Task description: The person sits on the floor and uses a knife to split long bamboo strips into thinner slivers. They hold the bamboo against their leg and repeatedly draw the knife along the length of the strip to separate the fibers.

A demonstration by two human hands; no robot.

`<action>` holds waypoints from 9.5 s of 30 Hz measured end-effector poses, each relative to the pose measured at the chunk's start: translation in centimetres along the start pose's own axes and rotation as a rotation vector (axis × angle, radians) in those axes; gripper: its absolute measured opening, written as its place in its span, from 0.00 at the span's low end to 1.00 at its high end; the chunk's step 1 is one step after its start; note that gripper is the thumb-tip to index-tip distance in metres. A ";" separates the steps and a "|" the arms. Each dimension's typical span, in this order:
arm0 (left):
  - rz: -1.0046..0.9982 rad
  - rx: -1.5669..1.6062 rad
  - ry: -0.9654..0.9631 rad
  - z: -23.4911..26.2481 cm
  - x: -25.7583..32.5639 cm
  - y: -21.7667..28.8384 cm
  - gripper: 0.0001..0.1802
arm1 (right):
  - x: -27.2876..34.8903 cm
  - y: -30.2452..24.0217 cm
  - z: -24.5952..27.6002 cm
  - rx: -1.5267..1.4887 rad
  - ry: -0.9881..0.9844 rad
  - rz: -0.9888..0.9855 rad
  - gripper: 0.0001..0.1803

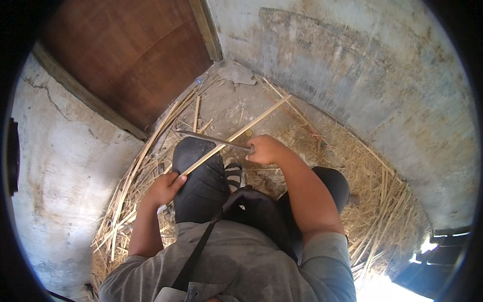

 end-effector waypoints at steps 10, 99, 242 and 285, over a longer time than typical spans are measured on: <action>-0.022 0.007 0.019 -0.3 0.0 0.4 0.30 | 0.9 6.3 2.6 -0.007 0.149 -0.221 0.35; -0.041 -0.009 0.081 0.2 0.2 0.6 0.31 | 0.6 7.7 2.5 -0.013 0.209 -0.263 0.35; -0.036 0.032 0.103 -0.5 0.0 -0.4 0.32 | 0.3 0.3 0.1 0.070 0.052 -0.002 0.28; -0.047 -0.043 0.154 -0.5 0.6 0.6 0.30 | 2.9 4.0 3.2 -0.040 0.065 -0.165 0.34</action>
Point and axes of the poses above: each hand's wrist, its own x-axis away from the middle knuckle, its own z-axis out of the back of the hand, y = z × x, the point moved 9 cm from there along -x, towards the middle knuckle, and after that the axes turned 2 degrees about x, right-handed, at the moved point
